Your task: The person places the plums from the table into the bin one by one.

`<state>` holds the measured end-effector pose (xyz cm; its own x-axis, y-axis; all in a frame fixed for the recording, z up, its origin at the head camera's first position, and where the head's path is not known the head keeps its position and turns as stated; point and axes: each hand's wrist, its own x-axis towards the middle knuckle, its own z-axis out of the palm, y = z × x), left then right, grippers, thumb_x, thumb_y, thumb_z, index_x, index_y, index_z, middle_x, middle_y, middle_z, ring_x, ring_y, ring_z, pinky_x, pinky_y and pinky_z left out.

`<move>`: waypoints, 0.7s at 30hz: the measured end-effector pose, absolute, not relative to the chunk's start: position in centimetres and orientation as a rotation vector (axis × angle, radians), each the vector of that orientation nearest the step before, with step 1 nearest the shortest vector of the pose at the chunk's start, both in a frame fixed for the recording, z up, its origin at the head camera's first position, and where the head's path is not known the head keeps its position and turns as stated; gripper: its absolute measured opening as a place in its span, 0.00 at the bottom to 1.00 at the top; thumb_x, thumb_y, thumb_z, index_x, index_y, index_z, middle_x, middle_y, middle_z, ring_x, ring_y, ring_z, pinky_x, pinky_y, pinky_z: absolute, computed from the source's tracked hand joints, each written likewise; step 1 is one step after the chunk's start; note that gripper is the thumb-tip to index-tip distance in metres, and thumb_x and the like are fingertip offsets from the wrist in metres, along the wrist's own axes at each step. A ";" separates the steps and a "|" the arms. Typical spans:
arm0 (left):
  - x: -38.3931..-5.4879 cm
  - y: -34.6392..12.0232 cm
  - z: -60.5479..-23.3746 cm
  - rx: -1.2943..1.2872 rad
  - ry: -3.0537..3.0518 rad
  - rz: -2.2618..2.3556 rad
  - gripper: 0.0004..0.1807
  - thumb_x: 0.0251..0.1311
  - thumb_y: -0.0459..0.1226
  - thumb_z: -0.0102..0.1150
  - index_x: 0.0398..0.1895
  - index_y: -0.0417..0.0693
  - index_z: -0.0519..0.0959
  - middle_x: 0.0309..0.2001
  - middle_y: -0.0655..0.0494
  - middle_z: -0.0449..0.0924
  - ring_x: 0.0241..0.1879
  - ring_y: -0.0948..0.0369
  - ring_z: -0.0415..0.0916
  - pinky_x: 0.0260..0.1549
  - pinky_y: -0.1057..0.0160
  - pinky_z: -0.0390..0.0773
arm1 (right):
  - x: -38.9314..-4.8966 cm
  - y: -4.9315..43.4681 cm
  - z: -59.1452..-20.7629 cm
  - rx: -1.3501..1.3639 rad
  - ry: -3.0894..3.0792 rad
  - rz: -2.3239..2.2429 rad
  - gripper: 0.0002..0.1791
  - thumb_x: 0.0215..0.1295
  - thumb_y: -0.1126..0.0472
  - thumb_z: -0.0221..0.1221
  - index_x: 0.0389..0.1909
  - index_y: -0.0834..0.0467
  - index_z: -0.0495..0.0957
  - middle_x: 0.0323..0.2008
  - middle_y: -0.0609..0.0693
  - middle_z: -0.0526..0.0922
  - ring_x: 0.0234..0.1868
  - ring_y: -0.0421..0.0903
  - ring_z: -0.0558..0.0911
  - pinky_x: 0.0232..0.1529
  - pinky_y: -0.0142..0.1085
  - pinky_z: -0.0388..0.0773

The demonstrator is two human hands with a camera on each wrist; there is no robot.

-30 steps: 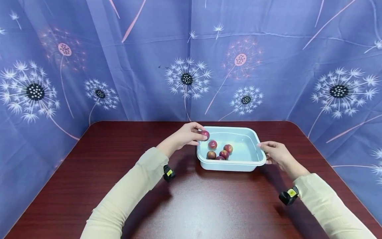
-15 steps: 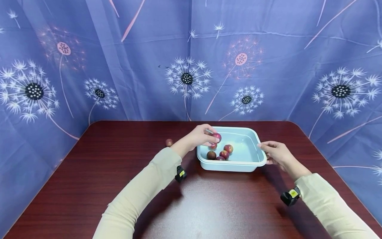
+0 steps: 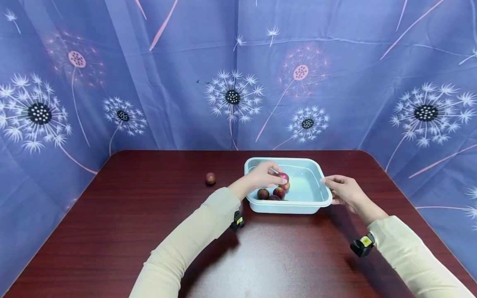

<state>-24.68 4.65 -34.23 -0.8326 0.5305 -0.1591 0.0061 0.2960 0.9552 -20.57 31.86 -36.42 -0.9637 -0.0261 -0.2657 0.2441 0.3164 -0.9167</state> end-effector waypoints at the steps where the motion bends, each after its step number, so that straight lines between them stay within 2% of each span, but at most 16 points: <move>1: -24.7 4.8 -34.4 0.496 2.144 1.542 0.18 0.57 0.34 0.64 0.49 0.37 0.73 0.45 0.42 0.79 0.44 0.53 0.78 0.49 0.55 0.79 | -20.6 31.8 -36.4 0.199 2.350 -1.702 0.30 0.69 0.51 0.55 0.60 0.70 0.64 0.25 0.41 0.80 0.25 0.36 0.80 0.27 0.33 0.82; 5: -24.6 5.5 -35.0 0.543 2.225 1.490 0.17 0.56 0.34 0.65 0.48 0.37 0.74 0.42 0.41 0.80 0.38 0.51 0.78 0.40 0.59 0.81 | -20.5 31.7 -36.3 0.192 2.345 -1.711 0.29 0.69 0.51 0.55 0.59 0.70 0.65 0.25 0.41 0.80 0.25 0.36 0.80 0.28 0.33 0.82; 8: -24.6 6.0 -35.4 0.564 2.278 1.450 0.16 0.56 0.34 0.65 0.46 0.38 0.75 0.40 0.42 0.82 0.36 0.51 0.79 0.34 0.64 0.78 | -20.4 31.6 -36.2 0.192 2.343 -1.723 0.27 0.68 0.51 0.55 0.56 0.69 0.67 0.25 0.41 0.79 0.24 0.36 0.80 0.27 0.33 0.82; 10: -24.7 6.2 -35.7 0.573 2.319 1.416 0.16 0.55 0.35 0.66 0.44 0.39 0.76 0.39 0.43 0.82 0.34 0.55 0.78 0.32 0.69 0.74 | -20.4 31.5 -36.2 0.195 2.341 -1.726 0.25 0.68 0.51 0.55 0.55 0.67 0.68 0.25 0.41 0.79 0.24 0.36 0.79 0.26 0.33 0.82; 13: -24.9 6.5 -36.1 0.583 2.373 1.358 0.15 0.54 0.36 0.67 0.43 0.41 0.76 0.40 0.45 0.82 0.34 0.62 0.76 0.33 0.72 0.72 | -20.4 31.5 -36.2 0.208 2.329 -1.736 0.23 0.68 0.51 0.56 0.54 0.65 0.69 0.25 0.41 0.79 0.24 0.36 0.79 0.26 0.32 0.81; 21: -25.1 6.7 -36.7 0.604 2.420 1.272 0.14 0.55 0.38 0.66 0.42 0.42 0.77 0.41 0.46 0.81 0.38 0.60 0.76 0.36 0.69 0.72 | -20.5 31.4 -36.1 0.214 2.321 -1.741 0.22 0.68 0.51 0.56 0.52 0.64 0.70 0.25 0.41 0.79 0.24 0.36 0.80 0.26 0.32 0.81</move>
